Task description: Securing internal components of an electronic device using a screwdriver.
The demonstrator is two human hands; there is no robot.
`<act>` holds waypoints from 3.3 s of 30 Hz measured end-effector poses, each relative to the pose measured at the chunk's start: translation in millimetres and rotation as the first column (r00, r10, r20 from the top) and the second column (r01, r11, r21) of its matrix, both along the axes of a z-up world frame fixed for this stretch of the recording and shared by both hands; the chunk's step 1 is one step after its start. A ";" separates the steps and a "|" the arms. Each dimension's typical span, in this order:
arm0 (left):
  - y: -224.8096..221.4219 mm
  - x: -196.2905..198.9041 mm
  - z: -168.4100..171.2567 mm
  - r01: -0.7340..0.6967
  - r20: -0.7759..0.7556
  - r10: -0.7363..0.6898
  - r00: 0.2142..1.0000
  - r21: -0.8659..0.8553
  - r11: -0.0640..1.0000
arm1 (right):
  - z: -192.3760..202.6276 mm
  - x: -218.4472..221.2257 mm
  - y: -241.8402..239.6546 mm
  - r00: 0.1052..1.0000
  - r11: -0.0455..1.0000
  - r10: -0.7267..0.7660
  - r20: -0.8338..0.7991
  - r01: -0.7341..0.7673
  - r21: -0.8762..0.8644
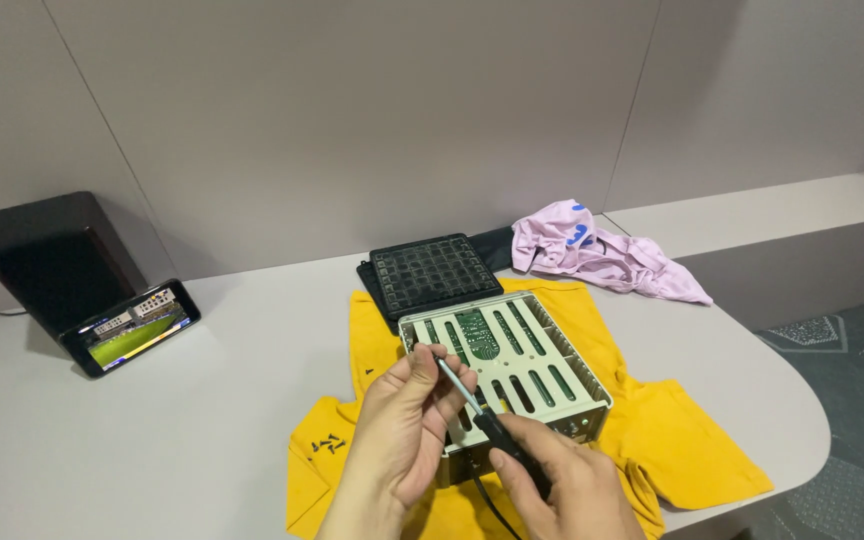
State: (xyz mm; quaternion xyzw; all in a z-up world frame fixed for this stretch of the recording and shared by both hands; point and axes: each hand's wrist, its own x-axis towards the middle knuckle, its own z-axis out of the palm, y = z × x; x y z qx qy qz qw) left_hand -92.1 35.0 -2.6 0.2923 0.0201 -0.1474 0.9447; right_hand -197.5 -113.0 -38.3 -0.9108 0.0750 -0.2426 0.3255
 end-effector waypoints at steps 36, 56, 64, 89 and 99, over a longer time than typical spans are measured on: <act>3.3 -14.7 42.0 0.054 0.080 -0.175 0.981 0.759 0.649 | -4.0 -2.1 -4.7 0.966 0.982 0.078 0.245 -0.033 -0.186; -13.4 -2.4 31.4 0.002 0.152 -0.110 0.982 0.578 0.816 | 8.8 -9.3 -14.3 0.968 0.990 -0.021 0.250 0.055 -0.129; -17.0 -2.8 44.8 0.078 0.066 -0.165 0.984 0.675 0.734 | 14.2 -10.0 -22.7 0.931 0.962 0.069 0.359 0.033 -0.271; -66.2 5.4 51.5 0.177 0.078 -0.230 0.970 0.419 0.890 | 24.3 5.3 -40.5 0.976 0.916 -0.218 -0.020 0.212 0.341; -83.9 62.0 72.3 -0.349 0.366 -0.404 0.839 0.930 0.116 | 62.4 39.2 -75.5 0.926 0.916 -0.330 -0.185 0.362 0.176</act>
